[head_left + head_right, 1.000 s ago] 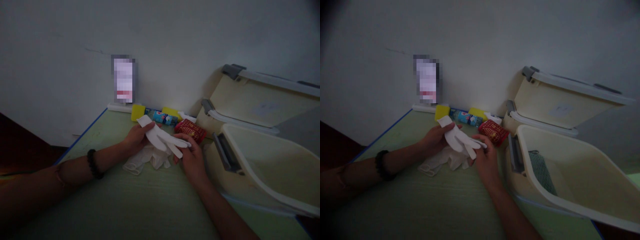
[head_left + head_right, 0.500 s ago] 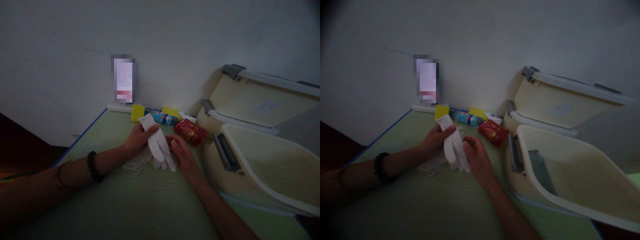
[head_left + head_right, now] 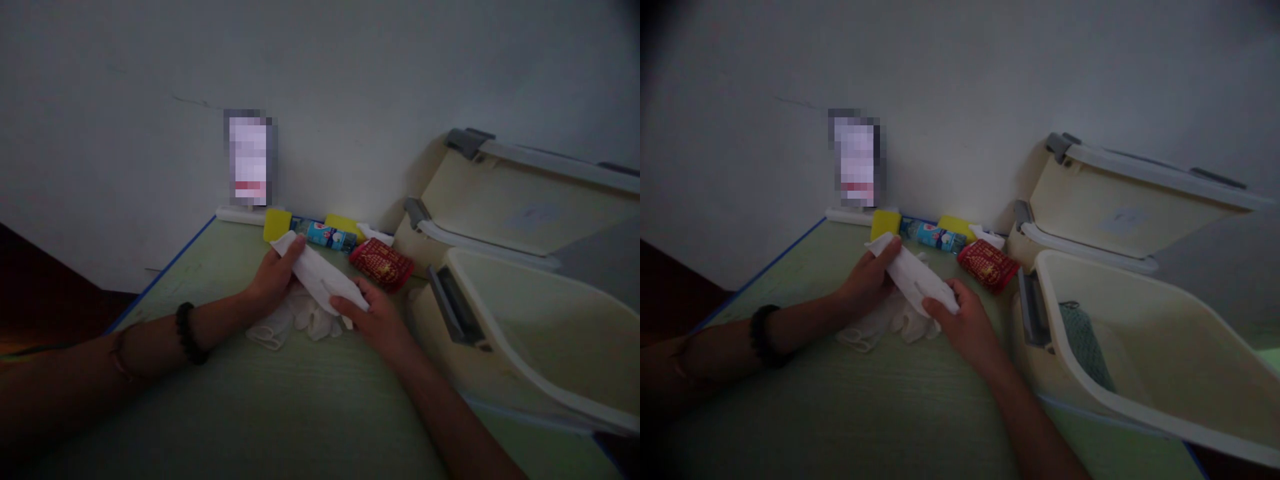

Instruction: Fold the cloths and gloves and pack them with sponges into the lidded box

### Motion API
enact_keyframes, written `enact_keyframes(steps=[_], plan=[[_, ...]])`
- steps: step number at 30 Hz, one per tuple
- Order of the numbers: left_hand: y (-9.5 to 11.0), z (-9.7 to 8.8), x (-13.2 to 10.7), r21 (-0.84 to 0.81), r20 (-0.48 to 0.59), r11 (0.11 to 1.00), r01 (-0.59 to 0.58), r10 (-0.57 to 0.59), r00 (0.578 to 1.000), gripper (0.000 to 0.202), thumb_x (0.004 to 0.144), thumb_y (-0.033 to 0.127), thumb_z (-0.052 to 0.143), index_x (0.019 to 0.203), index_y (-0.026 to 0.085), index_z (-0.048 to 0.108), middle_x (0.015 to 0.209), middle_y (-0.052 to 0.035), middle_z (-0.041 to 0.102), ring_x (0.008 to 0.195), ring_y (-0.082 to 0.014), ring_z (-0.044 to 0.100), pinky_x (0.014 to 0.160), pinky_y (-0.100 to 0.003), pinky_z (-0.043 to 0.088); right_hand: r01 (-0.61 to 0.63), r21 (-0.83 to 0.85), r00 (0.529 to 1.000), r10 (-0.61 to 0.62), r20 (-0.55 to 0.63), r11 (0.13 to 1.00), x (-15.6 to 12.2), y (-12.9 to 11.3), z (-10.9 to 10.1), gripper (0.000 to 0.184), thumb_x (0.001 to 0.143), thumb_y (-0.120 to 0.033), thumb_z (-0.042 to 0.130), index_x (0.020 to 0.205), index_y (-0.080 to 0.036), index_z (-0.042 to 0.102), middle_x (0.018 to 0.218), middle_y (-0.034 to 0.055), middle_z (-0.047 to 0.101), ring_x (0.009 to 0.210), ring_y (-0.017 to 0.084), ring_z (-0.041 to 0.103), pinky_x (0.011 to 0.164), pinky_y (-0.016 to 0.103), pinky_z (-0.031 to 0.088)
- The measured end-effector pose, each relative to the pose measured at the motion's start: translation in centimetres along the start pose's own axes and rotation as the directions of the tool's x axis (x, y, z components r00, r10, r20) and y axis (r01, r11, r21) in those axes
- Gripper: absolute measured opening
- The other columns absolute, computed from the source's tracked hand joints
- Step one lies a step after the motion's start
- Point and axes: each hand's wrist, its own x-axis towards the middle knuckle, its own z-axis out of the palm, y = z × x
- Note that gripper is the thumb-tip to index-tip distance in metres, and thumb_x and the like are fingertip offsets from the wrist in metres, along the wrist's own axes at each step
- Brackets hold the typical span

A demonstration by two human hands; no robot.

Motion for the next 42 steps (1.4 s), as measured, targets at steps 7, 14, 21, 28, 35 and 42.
enact_keyframes(steps=[7,14,21,28,35,42], plan=[[-0.2,-0.3,0.7,-0.113,-0.022,0.993,-0.016,0.014,1.000,0.021,0.068,0.031,0.065,0.075,0.015,0.053,0.063,0.0033,0.049,0.056,-0.0078,0.049,0.056,-0.020,0.045,-0.101,0.145,0.982,0.076,0.173,0.984,-0.2,0.2,0.1,0.013,0.074,-0.026,0.053,0.083,-0.017,0.054,0.051,-0.0069,0.045,0.037,0.005,0.036,0.035,0.018,0.027],[0.1,-0.4,0.7,-0.082,0.113,0.996,0.028,-0.019,0.993,0.016,0.069,0.022,0.064,0.073,0.015,0.051,0.063,0.0028,0.050,0.057,-0.0085,0.050,0.055,-0.021,0.044,-0.035,0.466,0.975,-0.072,0.210,0.884,-0.6,-0.2,0.1,0.025,0.070,-0.041,0.054,0.075,-0.018,0.060,0.056,-0.0014,0.053,0.046,0.010,0.046,0.042,0.023,0.036],[0.1,-0.5,-0.3,0.045,0.339,0.994,0.096,-0.105,0.935,0.025,0.061,0.017,0.071,0.076,0.017,0.050,0.066,0.0042,0.054,0.058,-0.0083,0.053,0.058,-0.022,0.044,-0.232,0.605,0.946,0.031,0.323,0.762,-0.6,-0.6,0.1,0.052,0.076,-0.061,0.037,0.084,-0.016,0.062,0.067,0.0057,0.063,0.065,0.018,0.060,0.053,0.028,0.045],[-0.1,-0.6,-0.3,0.161,0.350,0.987,0.018,-0.074,0.934,0.019,0.069,0.027,0.065,0.072,0.017,0.050,0.057,0.0056,0.050,0.048,-0.0067,0.047,0.046,-0.018,0.036,-0.253,0.429,0.960,0.170,0.223,0.867,-0.4,-0.1,0.7,0.026,0.070,-0.033,0.063,0.091,-0.018,0.056,0.063,-0.0029,0.061,0.047,0.009,0.056,0.044,0.020,0.043],[-0.2,-0.6,0.0,0.095,0.276,0.995,-0.003,-0.023,0.961,0.015,0.072,0.031,0.061,0.070,0.017,0.054,0.056,0.0051,0.047,0.047,-0.0064,0.044,0.045,-0.017,0.034,-0.240,0.376,0.961,0.162,0.225,0.895,-0.1,-0.2,0.5,0.027,0.073,-0.039,0.059,0.089,-0.017,0.055,0.052,-0.0042,0.058,0.040,0.011,0.056,0.038,0.021,0.044],[-0.3,-0.8,0.2,0.169,0.284,0.984,-0.064,0.013,0.959,0.018,0.071,0.033,0.062,0.077,0.016,0.063,0.068,0.0009,0.055,0.058,-0.0091,0.049,0.054,-0.019,0.040,-0.129,0.375,0.989,0.094,0.111,0.918,-0.2,0.3,0.2,0.019,0.070,-0.033,0.062,0.076,-0.016,0.057,0.057,-0.0051,0.054,0.043,0.005,0.046,0.039,0.016,0.033]])
